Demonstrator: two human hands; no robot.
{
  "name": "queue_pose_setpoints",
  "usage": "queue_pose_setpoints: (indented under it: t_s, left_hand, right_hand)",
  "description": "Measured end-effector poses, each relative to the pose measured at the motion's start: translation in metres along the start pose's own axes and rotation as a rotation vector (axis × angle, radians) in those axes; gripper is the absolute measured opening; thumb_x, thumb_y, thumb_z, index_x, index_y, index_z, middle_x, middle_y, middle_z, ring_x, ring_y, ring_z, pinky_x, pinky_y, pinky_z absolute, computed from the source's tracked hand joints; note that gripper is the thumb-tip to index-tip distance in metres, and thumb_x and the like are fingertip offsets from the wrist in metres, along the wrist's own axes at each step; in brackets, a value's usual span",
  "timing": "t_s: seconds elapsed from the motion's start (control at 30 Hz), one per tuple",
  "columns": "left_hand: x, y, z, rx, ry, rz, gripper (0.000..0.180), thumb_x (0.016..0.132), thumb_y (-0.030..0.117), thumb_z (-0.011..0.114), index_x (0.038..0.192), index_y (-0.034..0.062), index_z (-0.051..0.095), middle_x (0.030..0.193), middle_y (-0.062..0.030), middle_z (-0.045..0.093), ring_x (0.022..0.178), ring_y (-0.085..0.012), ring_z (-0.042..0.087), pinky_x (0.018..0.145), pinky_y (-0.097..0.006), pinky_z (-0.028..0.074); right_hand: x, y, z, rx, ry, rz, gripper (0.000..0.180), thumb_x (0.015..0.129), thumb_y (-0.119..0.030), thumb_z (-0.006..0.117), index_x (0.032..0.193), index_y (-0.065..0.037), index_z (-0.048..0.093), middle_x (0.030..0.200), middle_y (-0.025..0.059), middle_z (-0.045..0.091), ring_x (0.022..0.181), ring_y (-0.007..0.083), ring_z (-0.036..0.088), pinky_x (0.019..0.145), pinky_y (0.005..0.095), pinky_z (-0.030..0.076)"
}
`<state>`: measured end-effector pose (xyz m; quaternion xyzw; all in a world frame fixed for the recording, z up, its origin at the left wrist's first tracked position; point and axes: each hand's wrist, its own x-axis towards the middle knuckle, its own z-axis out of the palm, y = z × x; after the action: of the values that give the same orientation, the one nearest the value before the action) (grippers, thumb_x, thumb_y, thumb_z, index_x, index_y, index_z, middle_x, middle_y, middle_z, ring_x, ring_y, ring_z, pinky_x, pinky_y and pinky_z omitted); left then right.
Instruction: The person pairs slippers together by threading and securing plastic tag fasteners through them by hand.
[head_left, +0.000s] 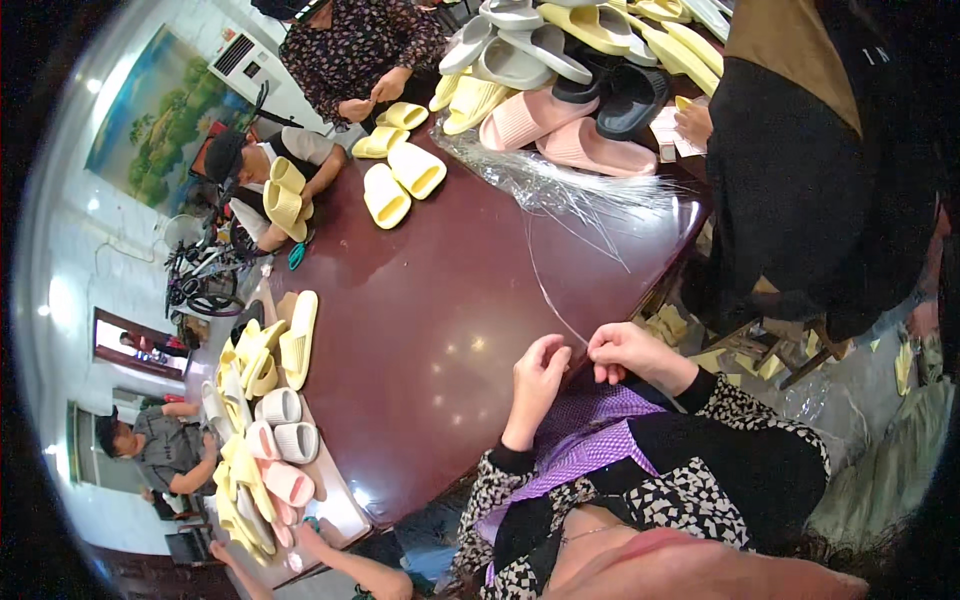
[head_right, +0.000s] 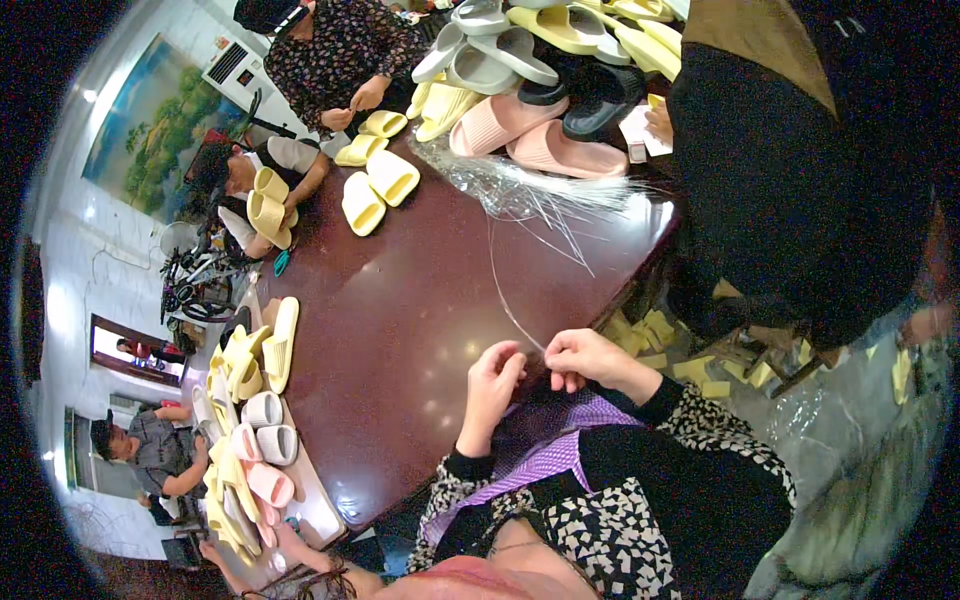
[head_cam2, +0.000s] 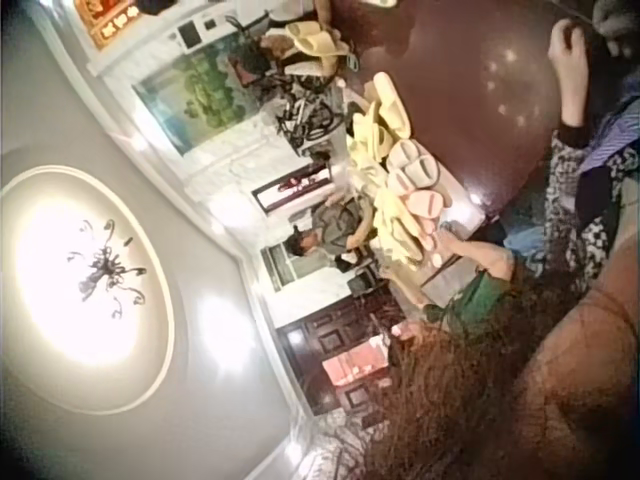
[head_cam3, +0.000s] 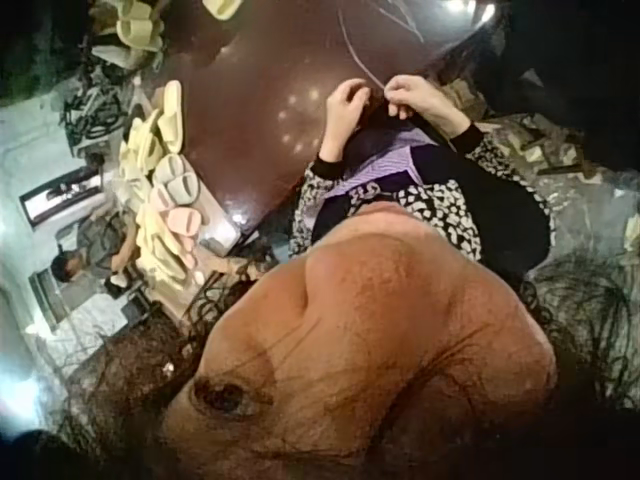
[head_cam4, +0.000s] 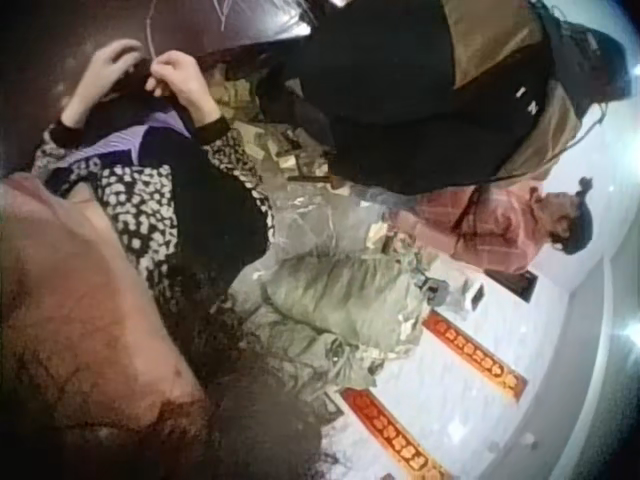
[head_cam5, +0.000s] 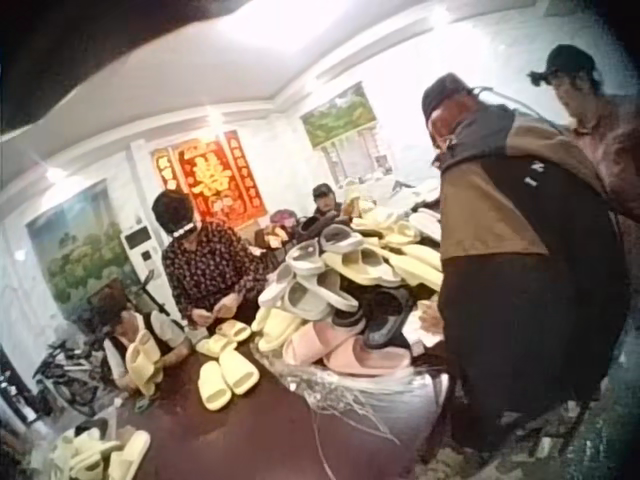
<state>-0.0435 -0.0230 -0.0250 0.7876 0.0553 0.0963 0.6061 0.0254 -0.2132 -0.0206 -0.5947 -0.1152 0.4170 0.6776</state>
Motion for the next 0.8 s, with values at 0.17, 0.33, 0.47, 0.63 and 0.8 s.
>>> queue_pose_setpoints:
  t_s: [0.17,0.33,0.47,0.63,0.8]
  left_hand:
    - [0.031,0.016,0.008,-0.278,-0.072,-0.205,0.021,0.09,0.012,0.059,0.106,-0.0022,0.058,0.079,-0.0036,0.063,0.061,-0.0051,0.054,0.052,-0.018,0.042]
    - [0.074,0.03,0.008,-0.415,-0.095,-0.142,0.021,0.091,0.012,0.059,0.106,-0.0024,0.056,0.076,-0.0026,0.061,0.058,-0.0046,0.052,0.05,-0.017,0.041]
    - [0.091,0.039,0.01,-0.499,-0.073,-0.1,0.022,0.091,0.011,0.059,0.108,-0.0023,0.055,0.075,-0.0024,0.06,0.057,-0.0051,0.051,0.049,-0.017,0.04]
    - [0.097,0.037,0.011,-0.573,-0.078,-0.1,0.02,0.09,0.008,0.06,0.107,-0.0002,0.053,0.076,-0.0034,0.06,0.055,-0.0054,0.051,0.047,-0.017,0.04]
    - [0.1,0.039,0.009,-0.573,-0.075,-0.112,0.018,0.088,0.006,0.061,0.103,0.0014,0.053,0.076,-0.0038,0.06,0.053,-0.0054,0.05,0.045,-0.018,0.039]
  right_hand:
    - [0.009,-0.012,0.007,-0.029,-0.03,-0.081,0.012,0.089,-0.014,0.058,0.091,-0.003,0.056,0.07,0.0092,0.065,0.051,0.0122,0.057,0.046,0.0228,0.044]
    - [0.026,-0.042,-0.002,-0.087,0.0,-0.157,0.011,0.089,-0.014,0.057,0.09,-0.003,0.056,0.07,0.0083,0.065,0.051,0.0111,0.057,0.045,0.022,0.043]
    - [0.03,-0.05,-0.004,-0.114,0.019,-0.189,0.01,0.09,-0.013,0.056,0.092,-0.003,0.055,0.07,0.0093,0.066,0.051,0.0116,0.057,0.046,0.0217,0.044]
    - [0.026,-0.056,-0.001,-0.105,0.018,-0.2,0.012,0.089,-0.016,0.057,0.091,-0.003,0.057,0.07,0.0064,0.066,0.051,0.0093,0.057,0.045,0.0209,0.043]
    - [0.039,-0.068,-0.025,-0.228,0.057,-0.298,0.013,0.09,-0.014,0.056,0.094,-0.002,0.058,0.073,0.0079,0.066,0.054,0.0099,0.058,0.048,0.0213,0.044]
